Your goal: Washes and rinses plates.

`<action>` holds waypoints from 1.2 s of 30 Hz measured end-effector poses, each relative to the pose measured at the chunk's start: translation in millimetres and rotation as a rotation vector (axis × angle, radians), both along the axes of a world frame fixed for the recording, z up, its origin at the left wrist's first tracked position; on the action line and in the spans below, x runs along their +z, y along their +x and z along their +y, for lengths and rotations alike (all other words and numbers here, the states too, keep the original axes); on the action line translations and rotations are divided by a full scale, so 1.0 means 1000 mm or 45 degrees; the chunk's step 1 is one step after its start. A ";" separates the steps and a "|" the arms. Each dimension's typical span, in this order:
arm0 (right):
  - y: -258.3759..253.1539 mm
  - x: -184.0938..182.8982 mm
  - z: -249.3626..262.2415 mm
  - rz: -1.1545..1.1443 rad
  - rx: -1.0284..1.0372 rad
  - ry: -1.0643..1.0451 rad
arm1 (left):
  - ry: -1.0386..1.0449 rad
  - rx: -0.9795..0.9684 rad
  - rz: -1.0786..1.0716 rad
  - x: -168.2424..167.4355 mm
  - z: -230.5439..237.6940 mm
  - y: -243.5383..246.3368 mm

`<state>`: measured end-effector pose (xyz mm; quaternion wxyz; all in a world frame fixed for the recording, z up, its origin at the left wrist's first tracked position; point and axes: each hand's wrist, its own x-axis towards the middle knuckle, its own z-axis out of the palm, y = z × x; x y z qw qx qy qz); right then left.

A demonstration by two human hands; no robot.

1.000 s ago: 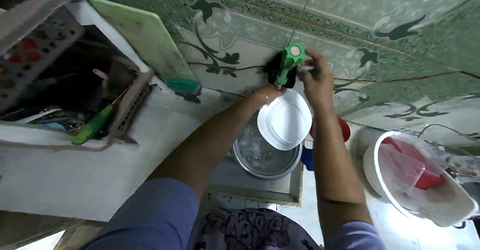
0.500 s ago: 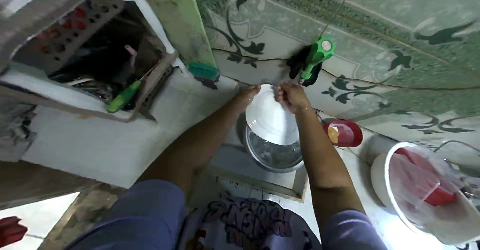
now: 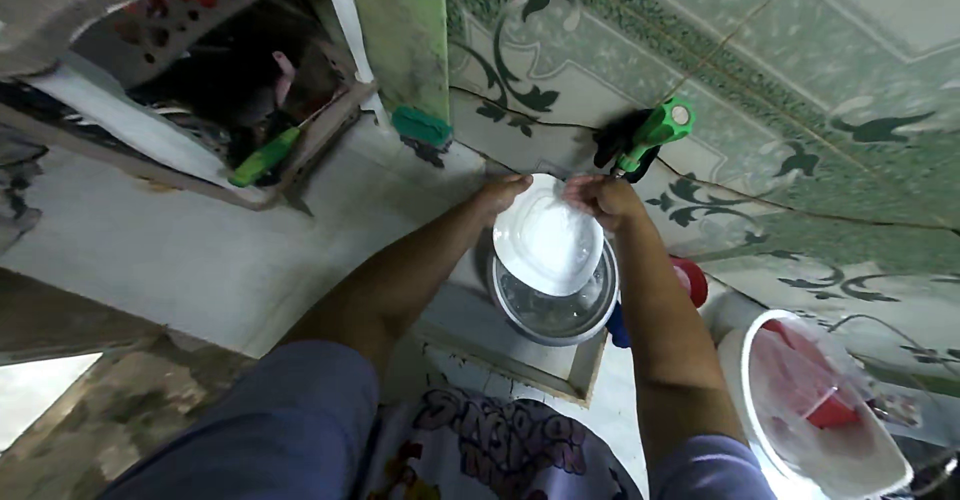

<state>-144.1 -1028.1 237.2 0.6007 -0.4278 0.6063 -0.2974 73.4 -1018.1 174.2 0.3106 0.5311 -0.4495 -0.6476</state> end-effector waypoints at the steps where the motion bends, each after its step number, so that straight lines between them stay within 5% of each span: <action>1: 0.001 0.001 0.000 0.011 -0.002 0.006 | 0.000 -0.019 -0.011 0.005 0.002 -0.005; 10: 0.004 0.001 -0.001 0.072 -0.016 0.029 | -0.002 -0.129 -0.001 0.003 0.003 -0.025; 19: -0.009 0.002 -0.001 0.102 -0.143 -0.037 | -0.313 -0.134 -0.168 0.055 -0.003 0.039; 23: -0.015 -0.016 0.009 0.386 -0.142 0.117 | -0.881 -0.369 -0.433 0.094 0.015 0.062; 27: -0.025 -0.060 0.035 0.012 0.155 0.502 | -1.684 -0.699 -0.525 0.096 0.054 0.065; 30: -0.020 -0.098 0.064 -0.151 0.225 0.445 | -1.927 -0.881 -0.579 0.080 0.075 0.067; 33: -0.020 -0.113 0.075 -0.271 -0.011 0.351 | -1.814 -1.075 -0.805 0.073 0.074 0.088; 36: -0.025 -0.110 0.078 -0.437 -0.358 0.233 | -1.193 -1.400 -1.196 0.059 0.067 0.083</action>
